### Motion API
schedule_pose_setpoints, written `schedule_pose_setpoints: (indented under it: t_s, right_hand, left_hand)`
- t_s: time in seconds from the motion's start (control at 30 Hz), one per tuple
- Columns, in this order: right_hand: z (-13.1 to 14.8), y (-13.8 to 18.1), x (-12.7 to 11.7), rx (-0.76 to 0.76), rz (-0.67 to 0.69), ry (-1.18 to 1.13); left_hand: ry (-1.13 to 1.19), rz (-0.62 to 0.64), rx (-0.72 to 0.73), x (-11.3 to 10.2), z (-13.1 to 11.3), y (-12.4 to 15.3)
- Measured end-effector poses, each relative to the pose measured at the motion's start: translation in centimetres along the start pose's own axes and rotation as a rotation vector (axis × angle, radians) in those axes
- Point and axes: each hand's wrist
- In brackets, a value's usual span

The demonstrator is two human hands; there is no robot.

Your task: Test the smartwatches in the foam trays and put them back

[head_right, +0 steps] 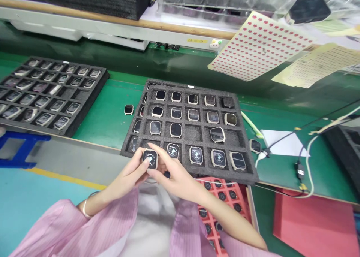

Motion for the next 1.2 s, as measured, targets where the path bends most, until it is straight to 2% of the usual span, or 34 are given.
schedule_pose_setpoints:
  t_s: [0.27,0.47,0.7,0.8,0.9,1.07,1.2]
  right_hand:
    - [0.1,-0.8,1.3,0.110,-0.273,-0.444]
    - [-0.4,-0.5,1.9,0.116,-0.366,-0.597]
    - [-0.2,-0.2,1.5,0.014,-0.329,-0.590]
    - [-0.1,-0.1,1.0,-0.030,-0.247,-0.556]
    - [-0.6,0.3,0.8,-0.056,-0.160,-0.672]
    - [-1.8,0.8,1.3,-0.040,-0.181,-0.719]
    - [-1.7,0.7,1.5,-0.069,-0.205,-0.663]
  left_hand:
    - [0.194,0.088,-0.096,0.2,-0.4,-0.8]
    - [0.249,0.125,-0.124,0.2,-0.6,-1.0]
    - [0.209,0.190,-0.056,0.1,-0.7,-0.6]
    - [0.208,0.208,-0.018,0.1,-0.8,-0.4]
    - [0.195,0.240,0.018,-0.1,-0.5,-0.1]
    - [0.175,0.330,0.117,-0.2,0.0,0.3]
    - [0.167,0.319,0.150,0.1,0.1,0.3]
Point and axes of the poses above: each hand's wrist, its own y-axis away from the middle knuckle, its own x-axis out of the palm, z = x × y, and after that the axes turned 14 degrees about -x, right-handed
